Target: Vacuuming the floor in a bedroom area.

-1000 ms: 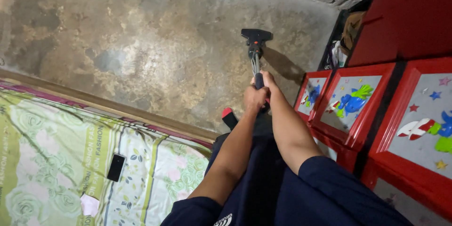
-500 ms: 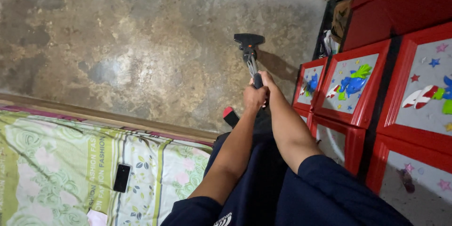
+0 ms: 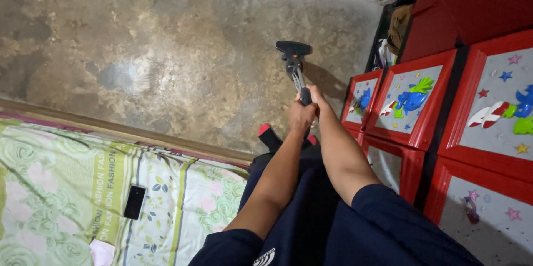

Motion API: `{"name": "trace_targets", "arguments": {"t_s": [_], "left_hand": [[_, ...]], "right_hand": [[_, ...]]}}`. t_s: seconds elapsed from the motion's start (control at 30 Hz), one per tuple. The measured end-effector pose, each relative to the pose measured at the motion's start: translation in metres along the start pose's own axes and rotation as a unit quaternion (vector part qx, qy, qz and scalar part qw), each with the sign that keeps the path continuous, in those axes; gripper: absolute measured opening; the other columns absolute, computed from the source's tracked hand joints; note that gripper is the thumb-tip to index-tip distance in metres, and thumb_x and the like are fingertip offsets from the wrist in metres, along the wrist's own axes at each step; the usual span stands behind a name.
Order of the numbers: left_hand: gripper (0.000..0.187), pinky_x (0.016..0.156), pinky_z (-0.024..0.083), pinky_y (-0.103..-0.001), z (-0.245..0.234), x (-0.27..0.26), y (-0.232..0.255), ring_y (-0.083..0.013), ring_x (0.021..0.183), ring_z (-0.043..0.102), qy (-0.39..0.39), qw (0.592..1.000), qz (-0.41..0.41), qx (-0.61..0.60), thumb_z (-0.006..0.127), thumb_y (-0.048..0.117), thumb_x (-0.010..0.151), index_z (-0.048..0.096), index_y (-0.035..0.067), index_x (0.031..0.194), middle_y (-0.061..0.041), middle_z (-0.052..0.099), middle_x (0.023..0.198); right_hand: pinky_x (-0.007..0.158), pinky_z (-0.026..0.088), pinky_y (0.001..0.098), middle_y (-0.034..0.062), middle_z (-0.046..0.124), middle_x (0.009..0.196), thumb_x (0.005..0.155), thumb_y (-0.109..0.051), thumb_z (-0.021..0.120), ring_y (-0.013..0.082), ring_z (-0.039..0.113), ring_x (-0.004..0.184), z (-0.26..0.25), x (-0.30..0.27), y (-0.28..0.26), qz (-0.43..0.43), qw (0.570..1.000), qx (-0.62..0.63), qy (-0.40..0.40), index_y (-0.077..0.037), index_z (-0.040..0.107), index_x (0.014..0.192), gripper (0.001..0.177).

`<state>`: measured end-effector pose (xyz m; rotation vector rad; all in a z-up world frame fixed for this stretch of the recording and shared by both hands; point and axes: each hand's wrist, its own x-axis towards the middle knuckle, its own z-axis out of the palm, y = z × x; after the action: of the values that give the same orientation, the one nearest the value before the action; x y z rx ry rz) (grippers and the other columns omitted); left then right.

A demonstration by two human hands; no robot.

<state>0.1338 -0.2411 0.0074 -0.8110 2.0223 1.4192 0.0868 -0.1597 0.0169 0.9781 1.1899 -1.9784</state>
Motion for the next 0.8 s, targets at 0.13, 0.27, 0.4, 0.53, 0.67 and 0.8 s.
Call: {"name": "trace_targets", "arguments": {"t_s": [0.13,0.27,0.4,0.53,0.67,0.8], "left_hand": [[0.050,0.074,0.059,-0.045,0.006,-0.027,0.020,-0.0356,0.081,0.076,0.025,1.000,-0.005,0.001,0.074,0.030,0.068,0.070,0.003,0.109,-0.024,0.075,0.091],[0.053,0.068,0.059,-0.042,0.032,-0.030,0.017,-0.0320,0.075,0.076,-0.022,0.999,-0.033,-0.016,0.072,0.030,0.071,0.067,0.003,0.116,-0.021,0.077,0.087],[0.048,0.068,0.060,-0.039,0.057,-0.043,0.019,-0.0288,0.071,0.077,-0.045,0.997,-0.040,0.039,0.070,0.033,0.075,0.076,-0.005,0.105,-0.021,0.078,0.083],[0.047,0.069,0.060,-0.043,0.089,-0.053,0.016,-0.0309,0.070,0.076,-0.068,0.997,-0.018,0.012,0.069,0.031,0.071,0.068,0.001,0.106,-0.021,0.076,0.083],[0.049,0.076,0.059,-0.041,0.121,-0.058,0.007,-0.0309,0.078,0.077,-0.060,0.995,0.017,0.081,0.072,0.035,0.069,0.074,-0.003,0.099,-0.021,0.076,0.084],[0.050,0.078,0.058,-0.042,0.156,-0.062,-0.007,-0.0335,0.084,0.077,-0.077,0.991,0.024,0.103,0.072,0.037,0.068,0.075,-0.005,0.096,-0.022,0.076,0.086]], "right_hand": [[0.059,0.051,0.0377,0.0102,0.064,0.071,0.100,-0.041,0.049,0.0260,0.061,0.061,-0.034,0.039,0.018,0.004,1.000,-0.007,-0.002,-0.009,0.060,0.083,0.038],[0.059,0.051,0.0374,0.0099,0.064,0.071,0.100,-0.041,0.049,0.0258,0.061,0.061,-0.080,0.062,0.027,0.002,1.000,0.000,0.002,-0.009,0.060,0.083,0.038],[0.059,0.051,0.0372,0.0096,0.064,0.071,0.100,-0.041,0.049,0.0256,0.061,0.061,-0.124,0.075,0.037,-0.002,1.000,0.014,0.007,-0.009,0.061,0.082,0.038],[0.059,0.050,0.0369,0.0093,0.065,0.071,0.100,-0.041,0.049,0.0254,0.061,0.061,-0.208,0.100,0.070,-0.009,0.999,0.032,0.020,-0.010,0.061,0.082,0.038],[0.059,0.051,0.0377,0.0103,0.064,0.069,0.100,-0.042,0.047,0.0271,0.060,0.059,-0.273,0.180,0.091,0.004,0.998,0.057,-0.004,-0.009,0.060,0.080,0.041],[0.060,0.052,0.0385,0.0128,0.063,0.067,0.100,-0.043,0.043,0.0290,0.060,0.058,-0.304,0.163,0.094,0.015,0.995,0.097,-0.033,-0.005,0.059,0.079,0.047]]}}
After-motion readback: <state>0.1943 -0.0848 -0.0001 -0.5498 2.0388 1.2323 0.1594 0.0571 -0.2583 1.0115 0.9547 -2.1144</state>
